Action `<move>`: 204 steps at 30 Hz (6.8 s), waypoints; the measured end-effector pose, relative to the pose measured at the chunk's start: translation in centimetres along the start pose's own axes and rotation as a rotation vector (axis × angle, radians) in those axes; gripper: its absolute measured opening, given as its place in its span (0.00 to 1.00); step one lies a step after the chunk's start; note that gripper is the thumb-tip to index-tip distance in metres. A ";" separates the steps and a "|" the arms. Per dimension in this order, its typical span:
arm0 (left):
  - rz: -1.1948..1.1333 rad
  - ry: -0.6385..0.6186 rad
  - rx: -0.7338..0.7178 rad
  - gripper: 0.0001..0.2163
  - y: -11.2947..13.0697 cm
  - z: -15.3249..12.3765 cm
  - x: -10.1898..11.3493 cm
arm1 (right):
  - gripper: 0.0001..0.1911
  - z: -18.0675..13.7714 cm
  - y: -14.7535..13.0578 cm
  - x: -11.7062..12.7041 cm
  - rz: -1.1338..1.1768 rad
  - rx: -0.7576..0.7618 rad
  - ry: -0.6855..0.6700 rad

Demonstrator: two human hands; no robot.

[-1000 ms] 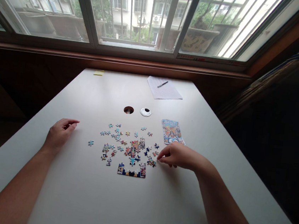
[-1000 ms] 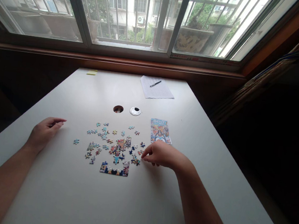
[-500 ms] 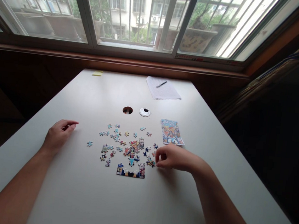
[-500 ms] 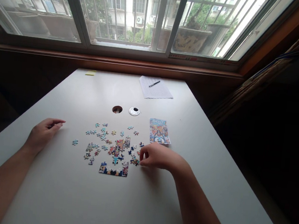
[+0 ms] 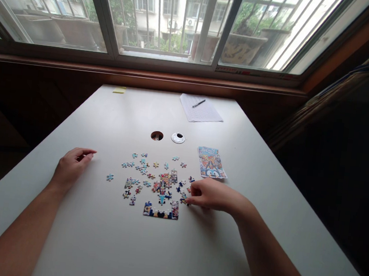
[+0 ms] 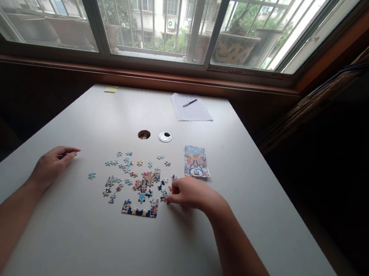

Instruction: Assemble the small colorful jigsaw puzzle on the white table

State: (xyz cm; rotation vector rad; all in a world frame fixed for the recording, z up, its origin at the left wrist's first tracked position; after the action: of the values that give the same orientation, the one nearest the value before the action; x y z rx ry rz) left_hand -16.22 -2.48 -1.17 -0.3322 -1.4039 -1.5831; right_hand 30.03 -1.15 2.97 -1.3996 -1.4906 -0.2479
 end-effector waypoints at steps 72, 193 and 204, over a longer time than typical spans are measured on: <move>0.038 -0.038 -0.015 0.13 0.0 0.0 0.0 | 0.11 0.0 0.9 -0.2 0.118 0.037 -0.083; 0.220 -0.415 -1.173 0.23 16.9 -19.2 -7.9 | 0.08 -2.4 -0.5 -8.0 0.037 0.176 0.779; 0.211 -0.416 -1.171 0.22 17.2 -19.1 -7.7 | 0.07 -2.5 -0.6 -8.1 0.000 0.206 0.774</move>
State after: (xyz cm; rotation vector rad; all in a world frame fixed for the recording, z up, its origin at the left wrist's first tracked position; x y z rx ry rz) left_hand 8.15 -13.54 -1.94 -1.4997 -0.5120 -2.0680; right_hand 29.12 -8.16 -1.77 -0.9686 -0.8418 -0.5483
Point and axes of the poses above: each hand's wrist, its own z-axis towards the middle knuckle, its own x-axis out of the back of the hand, y = z × x, the point moved 2 cm from there along z, towards the middle knuckle, and after that the axes turned 6 degrees about y, right-handed, at the moved point
